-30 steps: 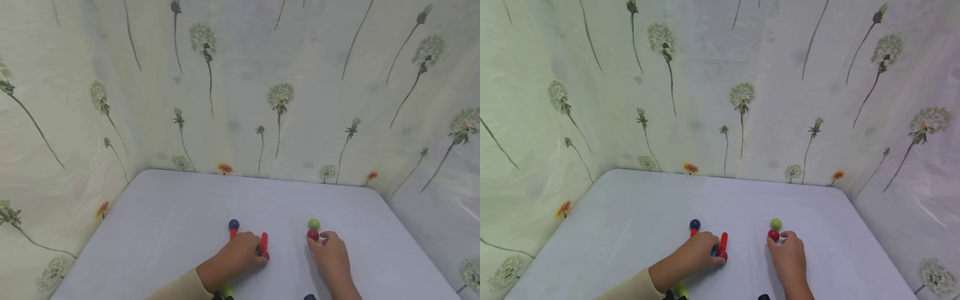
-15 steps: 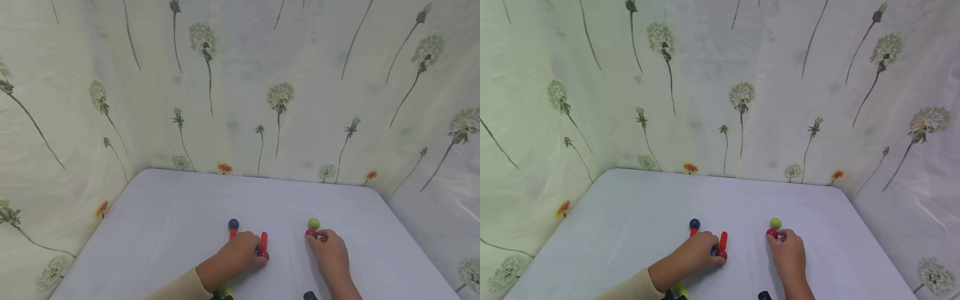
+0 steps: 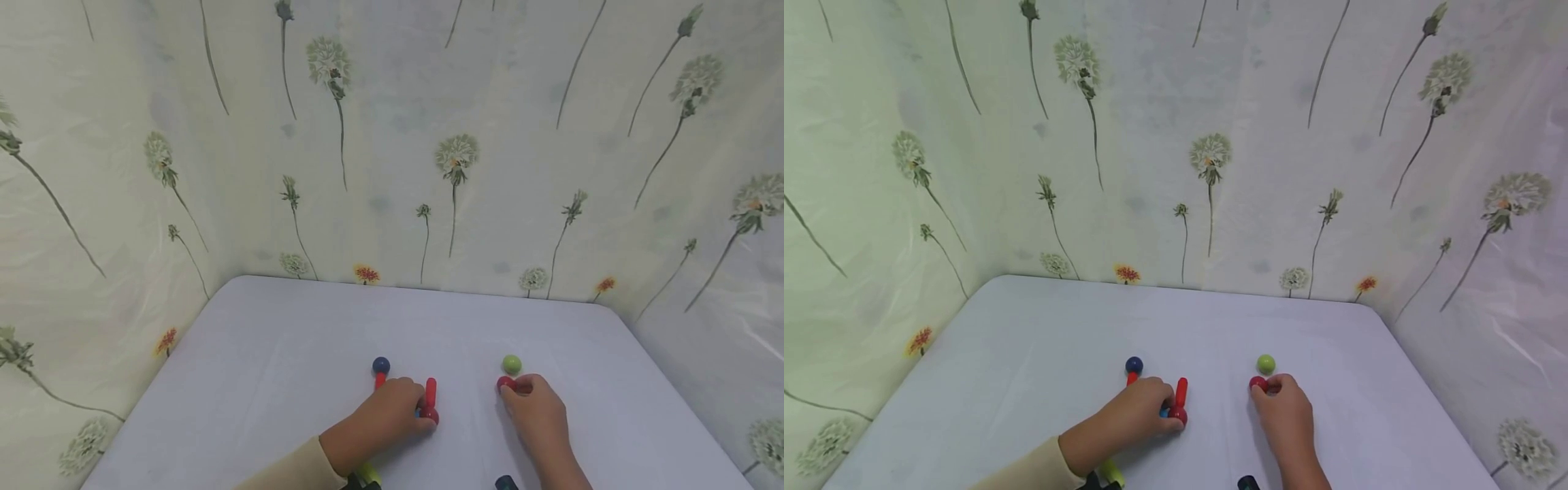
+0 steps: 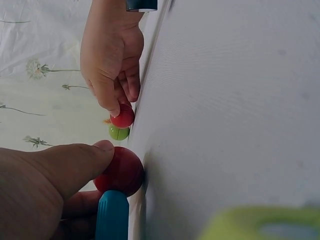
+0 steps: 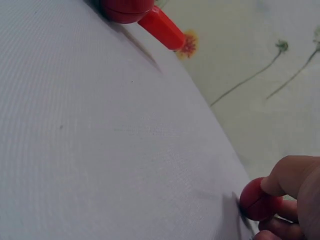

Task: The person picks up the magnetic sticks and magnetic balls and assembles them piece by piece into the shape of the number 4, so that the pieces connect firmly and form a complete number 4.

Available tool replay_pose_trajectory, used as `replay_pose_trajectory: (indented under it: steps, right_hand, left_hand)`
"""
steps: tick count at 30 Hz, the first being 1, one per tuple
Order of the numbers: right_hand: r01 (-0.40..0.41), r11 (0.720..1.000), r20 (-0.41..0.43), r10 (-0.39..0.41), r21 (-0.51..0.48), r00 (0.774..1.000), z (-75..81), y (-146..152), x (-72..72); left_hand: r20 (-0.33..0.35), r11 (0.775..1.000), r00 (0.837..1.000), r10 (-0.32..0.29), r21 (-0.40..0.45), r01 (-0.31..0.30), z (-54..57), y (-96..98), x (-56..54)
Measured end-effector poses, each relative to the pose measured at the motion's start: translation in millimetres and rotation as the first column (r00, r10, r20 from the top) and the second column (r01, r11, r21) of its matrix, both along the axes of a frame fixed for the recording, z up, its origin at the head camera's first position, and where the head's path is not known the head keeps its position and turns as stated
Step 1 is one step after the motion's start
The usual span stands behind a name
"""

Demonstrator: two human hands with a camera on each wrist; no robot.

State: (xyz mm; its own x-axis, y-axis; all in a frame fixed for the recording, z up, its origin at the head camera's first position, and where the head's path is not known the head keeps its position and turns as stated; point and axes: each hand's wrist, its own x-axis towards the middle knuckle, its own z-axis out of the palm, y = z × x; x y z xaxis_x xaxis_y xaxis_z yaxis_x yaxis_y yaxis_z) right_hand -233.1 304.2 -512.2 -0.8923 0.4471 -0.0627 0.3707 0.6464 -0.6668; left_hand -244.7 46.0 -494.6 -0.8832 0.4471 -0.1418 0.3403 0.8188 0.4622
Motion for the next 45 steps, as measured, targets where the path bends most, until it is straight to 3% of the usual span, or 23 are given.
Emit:
replay_pose_trajectory:
  steps: [15,21,26,32,40,45]
  right_hand:
    - [-0.086,0.995,-0.032,0.085,-0.039,0.996,7.7,-13,4.6]
    - [-0.158,0.983,-0.081,0.151,-0.091,0.985,12.0,-28,7.5]
    - [-0.202,0.97,-0.066,0.195,-0.133,0.979,13.1,-42,7.0]
    - [-0.254,0.953,-0.066,0.246,-0.165,0.967,11.5,-55,0.7]
    - [-0.365,0.919,-0.149,0.345,-0.146,0.927,9.4,-71,-11.2]
    - [-0.369,0.916,-0.124,0.352,-0.158,0.928,7.2,-77,-15.1]
  left_hand:
    - [-0.002,1.0,1.0,0.008,-0.001,-0.008,-0.9,0.0,-0.1]
    - [0.011,1.0,1.0,0.016,-0.02,-0.016,-3.0,2.9,-1.5]
    - [0.018,0.999,1.0,0.023,-0.023,-0.023,-2.8,2.0,-1.1]
    - [0.002,1.0,1.0,0.007,-0.009,-0.007,1.3,-1.3,0.2]
    - [-0.019,1.0,1.0,-0.009,0.002,0.009,3.1,-1.5,0.2]
    - [-0.029,1.0,0.999,-0.02,0.003,0.02,-0.3,-1.5,-0.2]
